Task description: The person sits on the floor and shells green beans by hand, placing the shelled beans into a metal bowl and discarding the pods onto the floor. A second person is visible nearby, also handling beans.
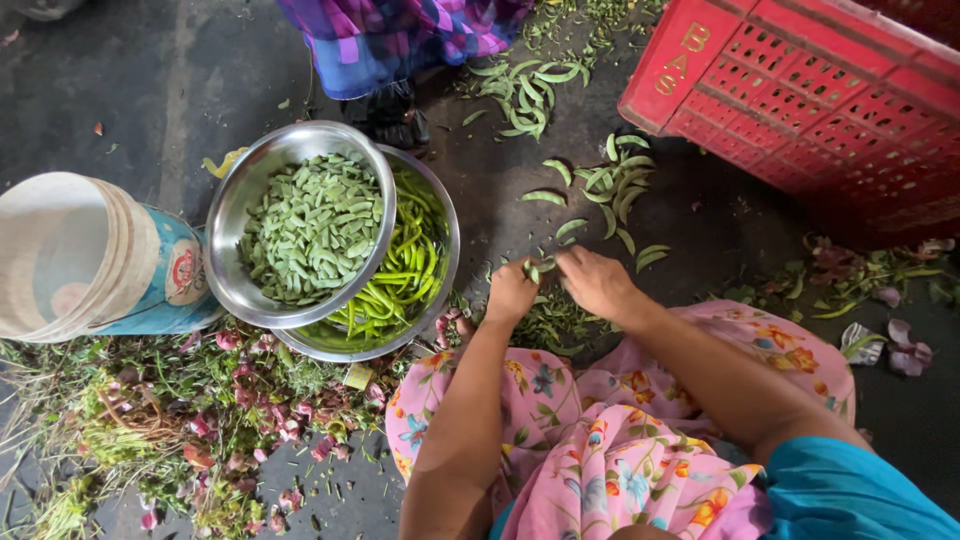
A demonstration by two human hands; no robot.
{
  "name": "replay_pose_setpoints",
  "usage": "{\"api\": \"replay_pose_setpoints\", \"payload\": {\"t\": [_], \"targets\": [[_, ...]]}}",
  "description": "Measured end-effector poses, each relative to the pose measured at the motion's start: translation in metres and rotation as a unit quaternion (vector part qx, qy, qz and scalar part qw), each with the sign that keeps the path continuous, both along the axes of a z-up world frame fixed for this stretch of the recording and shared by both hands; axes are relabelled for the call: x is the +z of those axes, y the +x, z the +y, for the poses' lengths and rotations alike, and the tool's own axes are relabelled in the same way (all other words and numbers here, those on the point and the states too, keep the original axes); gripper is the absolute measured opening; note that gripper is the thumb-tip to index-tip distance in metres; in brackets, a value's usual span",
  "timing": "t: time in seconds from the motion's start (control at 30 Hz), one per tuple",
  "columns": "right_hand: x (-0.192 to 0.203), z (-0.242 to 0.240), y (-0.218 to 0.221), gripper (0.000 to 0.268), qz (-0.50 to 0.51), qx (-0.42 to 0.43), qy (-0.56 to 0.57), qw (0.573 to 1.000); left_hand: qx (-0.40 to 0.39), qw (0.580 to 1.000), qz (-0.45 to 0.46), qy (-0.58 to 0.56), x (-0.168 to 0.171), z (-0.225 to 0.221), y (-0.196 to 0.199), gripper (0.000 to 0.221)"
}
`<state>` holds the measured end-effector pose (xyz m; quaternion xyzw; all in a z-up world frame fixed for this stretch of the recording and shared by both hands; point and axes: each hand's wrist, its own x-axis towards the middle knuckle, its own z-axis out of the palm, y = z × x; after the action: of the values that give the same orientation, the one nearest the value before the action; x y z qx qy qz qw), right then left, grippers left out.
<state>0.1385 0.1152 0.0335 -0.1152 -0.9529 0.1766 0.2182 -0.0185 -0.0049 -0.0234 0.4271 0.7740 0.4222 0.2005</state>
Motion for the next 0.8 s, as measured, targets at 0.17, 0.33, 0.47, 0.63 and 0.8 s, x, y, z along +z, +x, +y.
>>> {"api": "replay_pose_setpoints", "payload": {"t": [0.17,0.33,0.47,0.63,0.8], "targets": [[-0.023,0.004,-0.001,0.012,-0.043,0.003,0.044,0.998,-0.001,0.999,0.036,-0.03,-0.011,0.001,0.003,0.018],[-0.042,0.01,0.0,0.013,-0.113,0.028,0.006,0.993,-0.064,0.992,0.107,0.023,-0.022,0.0,0.006,0.031],[-0.036,0.007,-0.002,0.016,-0.082,0.038,-0.01,0.996,-0.05,0.992,0.078,-0.08,-0.031,0.003,0.007,0.026],[-0.002,0.004,-0.006,0.016,0.018,0.0,-0.057,0.998,-0.018,0.995,-0.09,0.037,-0.044,0.007,0.003,0.022],[0.014,-0.006,0.001,0.013,0.115,-0.023,-0.146,0.982,0.06,0.804,-0.587,0.073,-0.034,0.007,0.011,0.016]]}}
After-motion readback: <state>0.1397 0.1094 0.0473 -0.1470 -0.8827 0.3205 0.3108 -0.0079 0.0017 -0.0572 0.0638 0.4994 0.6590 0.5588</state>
